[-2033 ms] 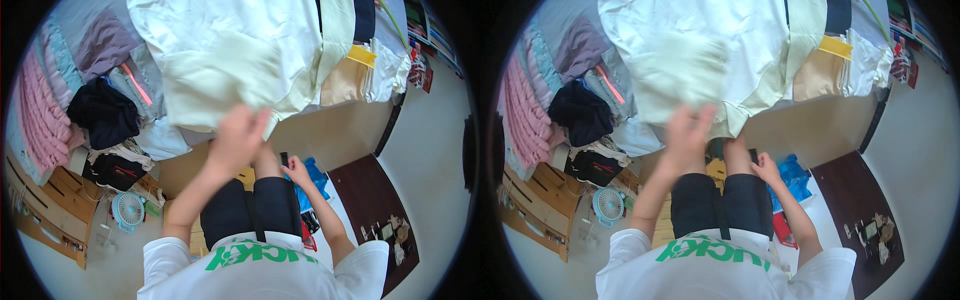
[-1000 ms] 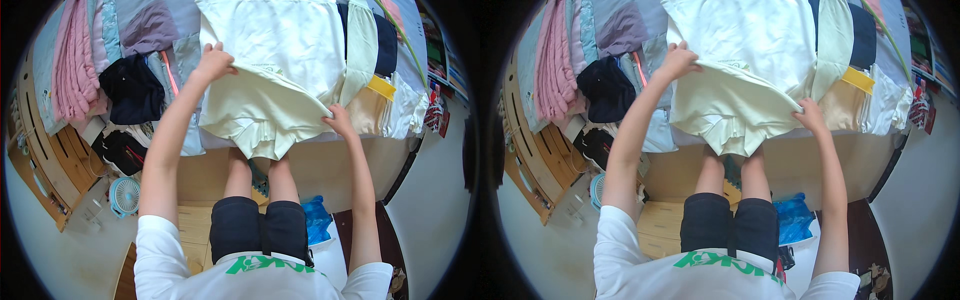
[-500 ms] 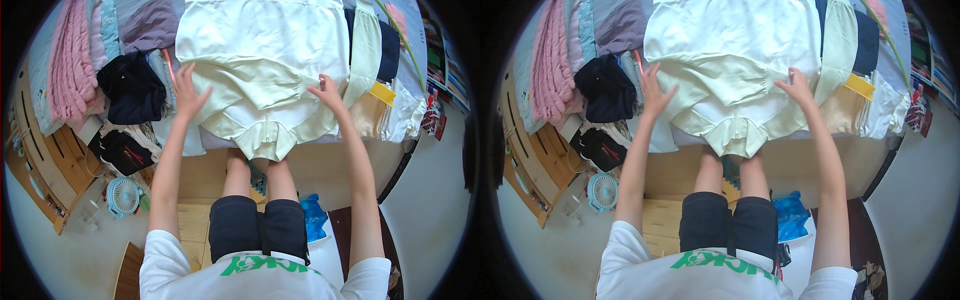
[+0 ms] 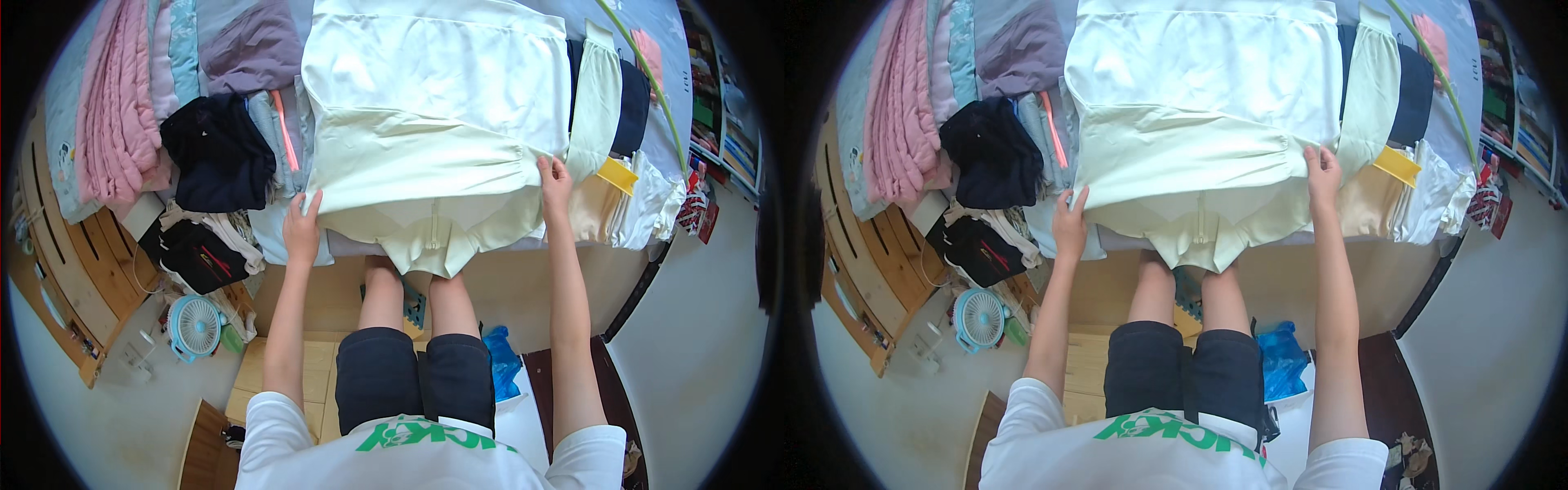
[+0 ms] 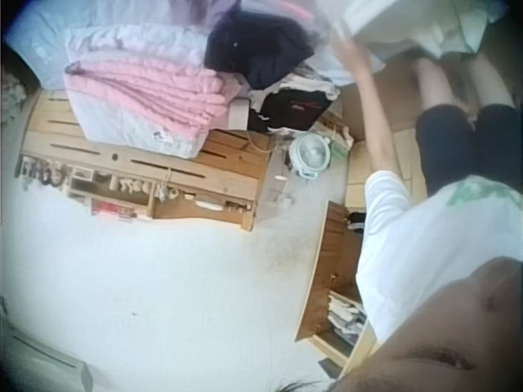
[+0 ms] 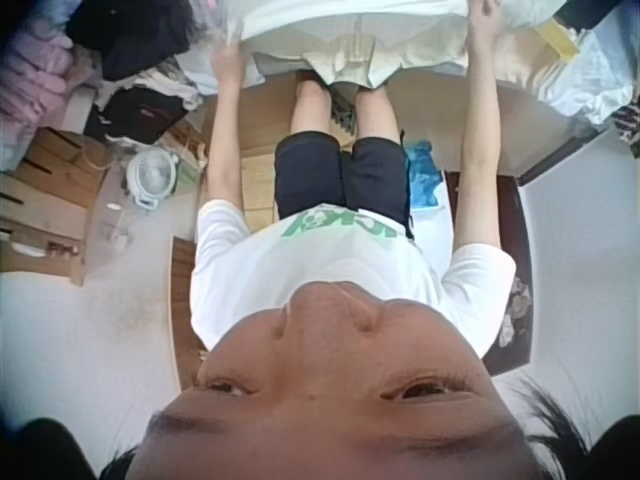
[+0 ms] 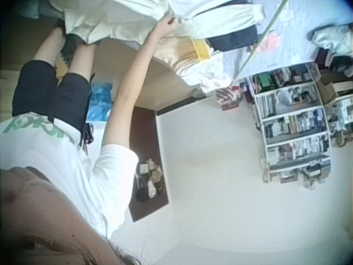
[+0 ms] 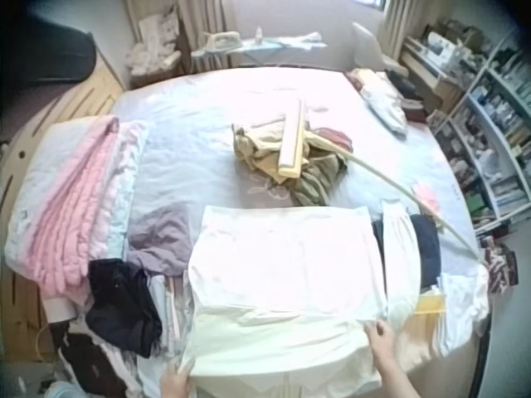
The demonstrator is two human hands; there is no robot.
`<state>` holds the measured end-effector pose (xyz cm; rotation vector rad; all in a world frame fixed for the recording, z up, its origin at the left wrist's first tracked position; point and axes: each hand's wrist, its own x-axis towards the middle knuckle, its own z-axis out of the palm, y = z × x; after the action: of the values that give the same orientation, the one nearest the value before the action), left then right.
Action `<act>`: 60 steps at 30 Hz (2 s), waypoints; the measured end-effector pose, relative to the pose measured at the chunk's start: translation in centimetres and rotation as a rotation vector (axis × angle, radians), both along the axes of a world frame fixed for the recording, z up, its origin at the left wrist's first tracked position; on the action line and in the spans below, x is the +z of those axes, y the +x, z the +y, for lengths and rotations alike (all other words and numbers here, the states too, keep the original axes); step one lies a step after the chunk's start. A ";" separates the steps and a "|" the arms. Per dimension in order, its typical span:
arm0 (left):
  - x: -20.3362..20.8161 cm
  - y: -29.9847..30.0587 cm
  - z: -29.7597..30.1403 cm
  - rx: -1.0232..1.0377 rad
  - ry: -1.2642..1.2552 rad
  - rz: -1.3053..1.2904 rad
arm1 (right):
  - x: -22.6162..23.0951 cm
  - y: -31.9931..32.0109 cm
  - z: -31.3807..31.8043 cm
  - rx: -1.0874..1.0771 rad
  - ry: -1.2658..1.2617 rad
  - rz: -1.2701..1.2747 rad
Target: Folding various items of clothing on a bed.
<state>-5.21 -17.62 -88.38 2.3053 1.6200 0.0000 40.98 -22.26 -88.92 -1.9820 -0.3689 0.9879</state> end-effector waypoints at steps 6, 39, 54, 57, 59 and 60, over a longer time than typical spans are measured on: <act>-0.7 1.5 -1.1 0.011 -0.033 0.095 | -0.8 -0.6 0.0 0.334 0.155 -0.553; -0.8 25.9 0.8 -0.406 -0.164 -0.389 | -0.7 -0.1 -2.1 0.515 -0.156 -0.097; -3.3 31.0 -0.2 -0.306 -0.210 -0.020 | -3.6 0.9 -1.7 0.292 0.112 -0.039; -2.5 32.8 -0.6 -0.282 -0.188 0.078 | -4.2 2.2 -2.4 0.263 0.012 -0.068; -3.0 32.8 -0.9 -0.309 -0.183 -0.133 | -3.7 2.0 -2.1 0.323 0.004 -0.164; -3.3 33.0 -1.0 -0.338 -0.179 -0.353 | -3.3 1.6 -2.3 0.309 0.012 -0.187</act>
<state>27.74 -18.66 -91.65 2.2551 1.0094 0.1672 42.62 -24.61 -92.22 -2.0507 -0.8022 0.9856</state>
